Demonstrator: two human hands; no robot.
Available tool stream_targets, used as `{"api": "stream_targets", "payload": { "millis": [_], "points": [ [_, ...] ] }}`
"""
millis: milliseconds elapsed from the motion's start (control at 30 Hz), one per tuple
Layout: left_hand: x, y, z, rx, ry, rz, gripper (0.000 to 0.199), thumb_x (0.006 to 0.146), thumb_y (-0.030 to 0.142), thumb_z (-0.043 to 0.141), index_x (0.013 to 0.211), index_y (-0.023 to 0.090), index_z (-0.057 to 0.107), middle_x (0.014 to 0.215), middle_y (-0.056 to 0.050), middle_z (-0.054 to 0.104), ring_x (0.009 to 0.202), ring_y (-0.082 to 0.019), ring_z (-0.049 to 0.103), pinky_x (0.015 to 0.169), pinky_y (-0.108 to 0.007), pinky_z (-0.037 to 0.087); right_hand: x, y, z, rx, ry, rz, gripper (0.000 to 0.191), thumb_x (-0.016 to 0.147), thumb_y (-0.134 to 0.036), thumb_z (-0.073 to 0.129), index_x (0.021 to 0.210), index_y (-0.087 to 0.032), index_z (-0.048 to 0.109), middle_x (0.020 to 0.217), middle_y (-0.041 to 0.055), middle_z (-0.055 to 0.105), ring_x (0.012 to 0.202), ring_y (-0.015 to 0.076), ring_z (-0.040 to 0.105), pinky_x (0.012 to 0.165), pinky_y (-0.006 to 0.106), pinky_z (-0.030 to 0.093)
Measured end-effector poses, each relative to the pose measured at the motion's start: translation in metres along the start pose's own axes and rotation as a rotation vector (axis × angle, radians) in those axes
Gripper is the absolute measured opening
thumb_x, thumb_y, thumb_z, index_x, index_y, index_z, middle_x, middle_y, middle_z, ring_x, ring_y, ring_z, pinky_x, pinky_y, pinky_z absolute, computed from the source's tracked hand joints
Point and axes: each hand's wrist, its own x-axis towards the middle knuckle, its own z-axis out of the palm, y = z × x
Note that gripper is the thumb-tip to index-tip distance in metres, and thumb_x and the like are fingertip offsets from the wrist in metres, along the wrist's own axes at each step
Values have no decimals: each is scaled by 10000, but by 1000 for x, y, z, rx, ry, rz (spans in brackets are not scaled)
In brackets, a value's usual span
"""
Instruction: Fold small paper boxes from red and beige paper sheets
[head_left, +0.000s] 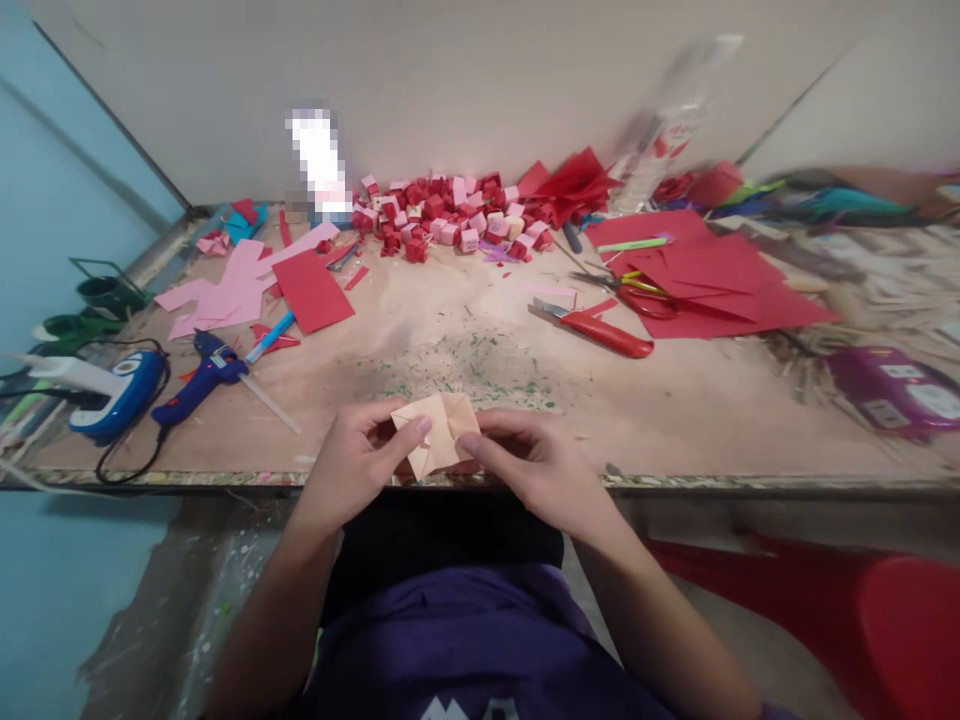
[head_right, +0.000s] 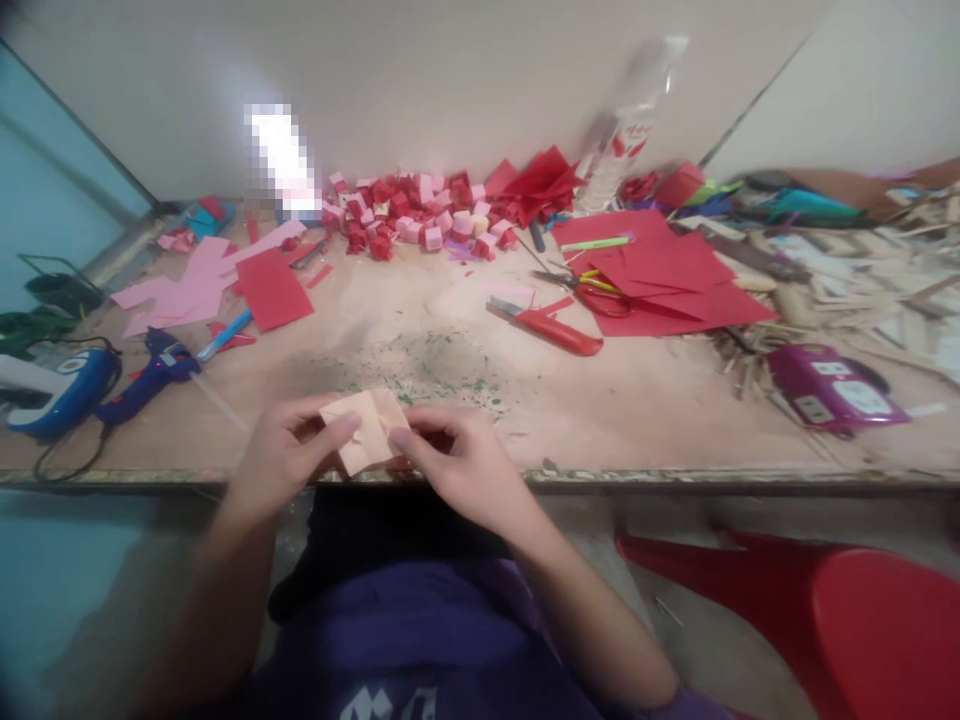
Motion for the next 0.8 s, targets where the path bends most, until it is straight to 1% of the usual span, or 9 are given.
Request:
{"api": "stream_targets", "payload": {
  "millis": [100, 267, 400, 567, 633, 733, 800],
  "points": [
    [-1, -2, -1, -26, -2, -35, 301, 896, 484, 722, 741, 226, 726, 779, -26, 750, 683, -193, 687, 594, -298, 550, 0, 2, -2, 15, -6, 35, 205, 939, -428, 708, 902, -270, 833, 835, 40, 779, 811, 252, 743, 685, 379, 616],
    [-1, -1, -2, -77, 27, -41, 238, 872, 442, 753, 786, 220, 756, 761, -26, 751, 676, -194, 700, 573, -283, 561, -1, 3, -1, 61, 20, 80, 178, 912, -407, 739, 864, -256, 821, 798, 34, 753, 705, 207, 716, 576, 313, 545],
    [-2, 2, -1, -132, 27, -44, 202, 873, 402, 764, 822, 207, 778, 724, -15, 742, 639, -174, 697, 539, -247, 548, -1, 0, 0, 155, 26, 79, 135, 905, -366, 760, 918, -260, 843, 798, 24, 763, 698, 186, 726, 589, 289, 554],
    [-2, 5, 0, -181, 18, -41, 239, 891, 394, 777, 844, 160, 764, 688, -2, 723, 583, -128, 664, 542, -203, 541, -1, -5, 3, 200, 55, 78, 170, 916, -372, 777, 945, -219, 844, 786, 25, 765, 738, 187, 765, 552, 243, 532],
    [-2, 5, -1, -202, 5, -54, 254, 893, 401, 780, 846, 153, 761, 677, -4, 722, 572, -128, 668, 547, -203, 554, -2, -5, 3, 208, 66, 83, 180, 925, -382, 777, 953, -214, 836, 799, 29, 773, 755, 190, 776, 534, 229, 519],
    [-2, 5, -2, -181, -33, -74, 257, 902, 400, 775, 841, 151, 776, 702, -20, 741, 603, -139, 696, 572, -208, 575, -2, -4, 3, 217, 105, 76, 191, 925, -397, 784, 959, -212, 818, 848, 34, 792, 713, 169, 760, 531, 228, 518],
    [-3, 5, -2, -137, -60, -69, 243, 907, 384, 773, 837, 152, 791, 696, -22, 739, 612, -135, 695, 575, -196, 566, -1, -4, 3, 207, 147, 56, 193, 915, -400, 794, 956, -211, 809, 893, 38, 801, 685, 153, 740, 552, 237, 530]
  ]
}}
